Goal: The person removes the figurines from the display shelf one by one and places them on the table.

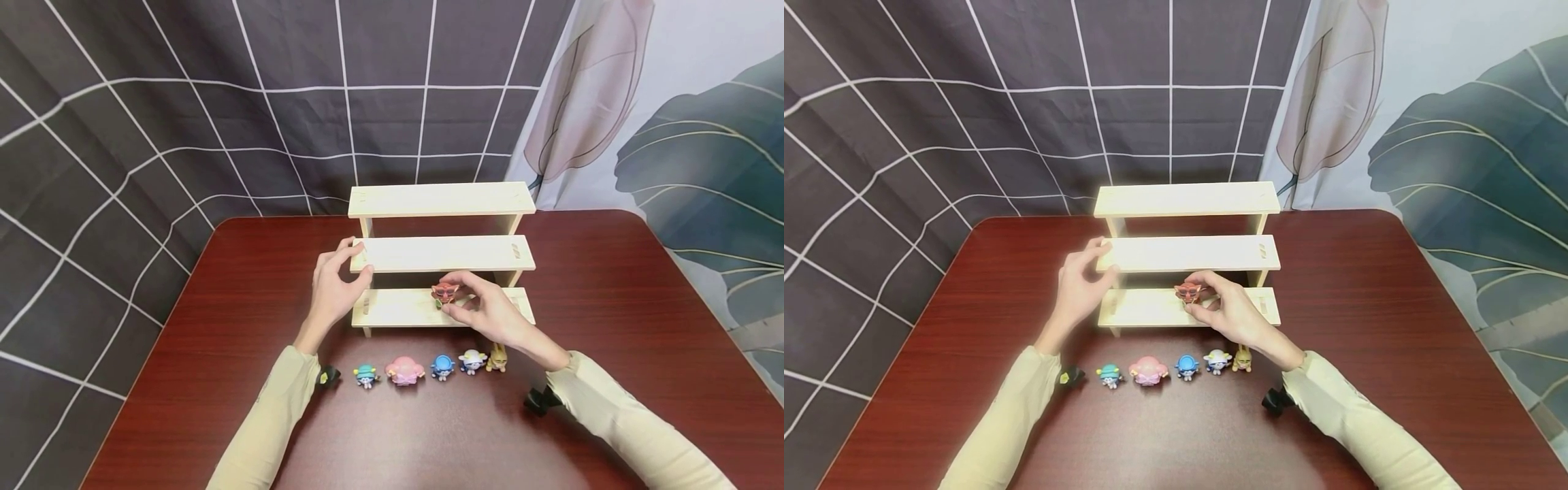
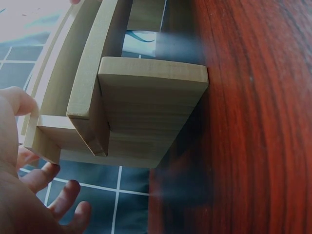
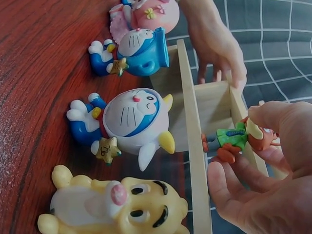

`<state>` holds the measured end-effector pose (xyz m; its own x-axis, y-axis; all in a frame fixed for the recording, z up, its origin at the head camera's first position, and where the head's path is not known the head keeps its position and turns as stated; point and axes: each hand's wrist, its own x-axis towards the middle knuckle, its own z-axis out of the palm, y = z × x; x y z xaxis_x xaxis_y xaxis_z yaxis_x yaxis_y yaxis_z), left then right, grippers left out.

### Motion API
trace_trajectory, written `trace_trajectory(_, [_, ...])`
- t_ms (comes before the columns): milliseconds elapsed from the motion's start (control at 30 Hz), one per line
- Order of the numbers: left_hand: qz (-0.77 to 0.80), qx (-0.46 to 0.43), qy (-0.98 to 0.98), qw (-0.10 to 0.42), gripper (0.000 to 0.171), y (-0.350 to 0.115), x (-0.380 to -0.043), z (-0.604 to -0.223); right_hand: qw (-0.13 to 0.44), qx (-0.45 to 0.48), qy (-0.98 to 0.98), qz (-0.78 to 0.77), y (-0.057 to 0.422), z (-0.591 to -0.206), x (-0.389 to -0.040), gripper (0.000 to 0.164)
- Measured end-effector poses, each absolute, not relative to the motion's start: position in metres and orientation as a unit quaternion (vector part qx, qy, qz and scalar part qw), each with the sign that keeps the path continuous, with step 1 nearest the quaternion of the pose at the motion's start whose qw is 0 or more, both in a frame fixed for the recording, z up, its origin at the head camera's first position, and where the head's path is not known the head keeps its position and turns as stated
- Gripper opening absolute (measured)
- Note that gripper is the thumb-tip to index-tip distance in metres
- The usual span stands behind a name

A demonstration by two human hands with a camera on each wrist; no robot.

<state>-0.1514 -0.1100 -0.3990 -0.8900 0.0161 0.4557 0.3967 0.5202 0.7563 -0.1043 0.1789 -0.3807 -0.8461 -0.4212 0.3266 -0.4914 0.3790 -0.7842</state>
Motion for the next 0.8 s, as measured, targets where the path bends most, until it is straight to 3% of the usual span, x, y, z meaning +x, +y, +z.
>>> trace_trajectory(800, [-0.472,-0.123,-0.849,0.204,0.042,-0.11,-0.152,-0.401,0.048,0.284,-0.826,0.485,0.193,-0.374,-0.096,0.035])
